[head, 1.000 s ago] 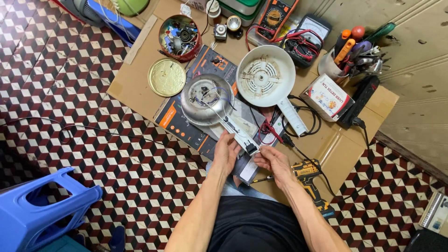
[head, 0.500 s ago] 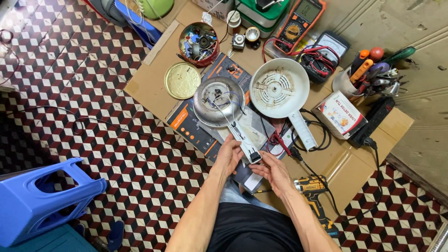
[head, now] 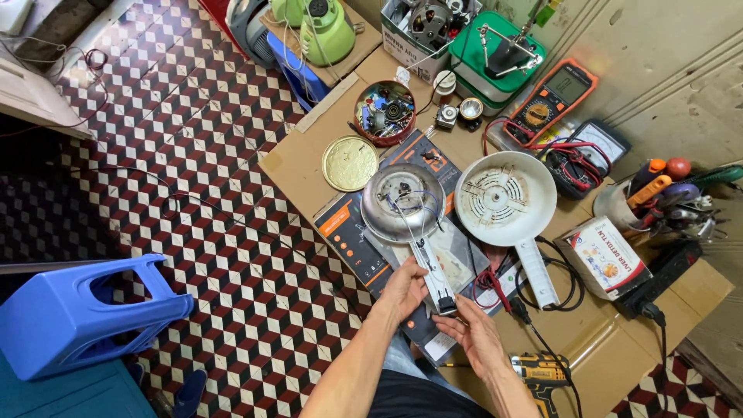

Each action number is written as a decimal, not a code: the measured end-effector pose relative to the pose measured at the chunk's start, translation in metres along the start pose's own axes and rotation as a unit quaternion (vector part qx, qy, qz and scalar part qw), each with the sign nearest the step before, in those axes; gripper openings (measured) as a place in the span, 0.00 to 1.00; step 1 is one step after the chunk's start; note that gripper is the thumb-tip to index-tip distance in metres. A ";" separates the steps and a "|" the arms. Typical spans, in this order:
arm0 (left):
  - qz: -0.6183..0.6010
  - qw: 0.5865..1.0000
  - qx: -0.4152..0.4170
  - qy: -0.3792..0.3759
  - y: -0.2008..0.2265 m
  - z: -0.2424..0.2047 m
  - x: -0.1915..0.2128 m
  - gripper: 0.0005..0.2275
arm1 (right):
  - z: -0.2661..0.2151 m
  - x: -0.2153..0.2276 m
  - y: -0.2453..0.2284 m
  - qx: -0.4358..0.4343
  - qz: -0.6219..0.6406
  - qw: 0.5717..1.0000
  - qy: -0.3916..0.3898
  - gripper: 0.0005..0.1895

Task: Repairing a small electric cooker or pot by testing circuitry and reassembling components.

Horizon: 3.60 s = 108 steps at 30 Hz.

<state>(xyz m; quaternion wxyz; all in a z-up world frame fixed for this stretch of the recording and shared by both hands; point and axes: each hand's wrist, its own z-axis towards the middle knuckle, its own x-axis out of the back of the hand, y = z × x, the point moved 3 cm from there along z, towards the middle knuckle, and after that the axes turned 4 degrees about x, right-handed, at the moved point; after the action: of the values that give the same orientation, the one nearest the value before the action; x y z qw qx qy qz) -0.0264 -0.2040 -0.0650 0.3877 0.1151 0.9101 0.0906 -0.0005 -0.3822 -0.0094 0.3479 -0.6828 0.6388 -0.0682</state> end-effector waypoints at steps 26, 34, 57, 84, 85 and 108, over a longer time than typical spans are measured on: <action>0.026 0.997 0.029 -0.067 0.005 -0.011 0.007 0.24 | -0.012 -0.011 -0.003 0.010 0.068 0.997 -0.031 0.22; 0.063 0.994 0.041 -0.075 0.004 -0.010 0.011 0.24 | -0.013 -0.009 0.000 -0.003 0.088 0.996 -0.020 0.24; 0.051 0.996 0.059 -0.036 -0.002 -0.014 0.011 0.13 | 0.029 0.016 0.039 -0.116 0.205 0.972 0.025 0.22; 0.171 0.977 -0.033 0.119 0.002 0.003 -0.001 0.08 | 0.025 0.015 0.043 -0.097 0.200 0.974 0.036 0.21; 0.171 0.977 -0.032 0.119 0.002 0.002 -0.004 0.08 | 0.023 0.013 0.040 -0.096 0.201 0.974 0.037 0.21; 0.147 0.987 -0.034 0.057 -0.008 -0.009 0.003 0.17 | 0.030 0.044 0.042 -0.130 0.220 0.966 0.039 0.21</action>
<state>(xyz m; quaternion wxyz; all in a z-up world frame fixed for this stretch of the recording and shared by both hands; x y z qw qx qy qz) -0.0360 -0.2119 -0.0625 0.3211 0.2294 0.9002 0.1840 -0.0116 -0.4092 -0.0708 0.2372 -0.5613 0.7900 0.0672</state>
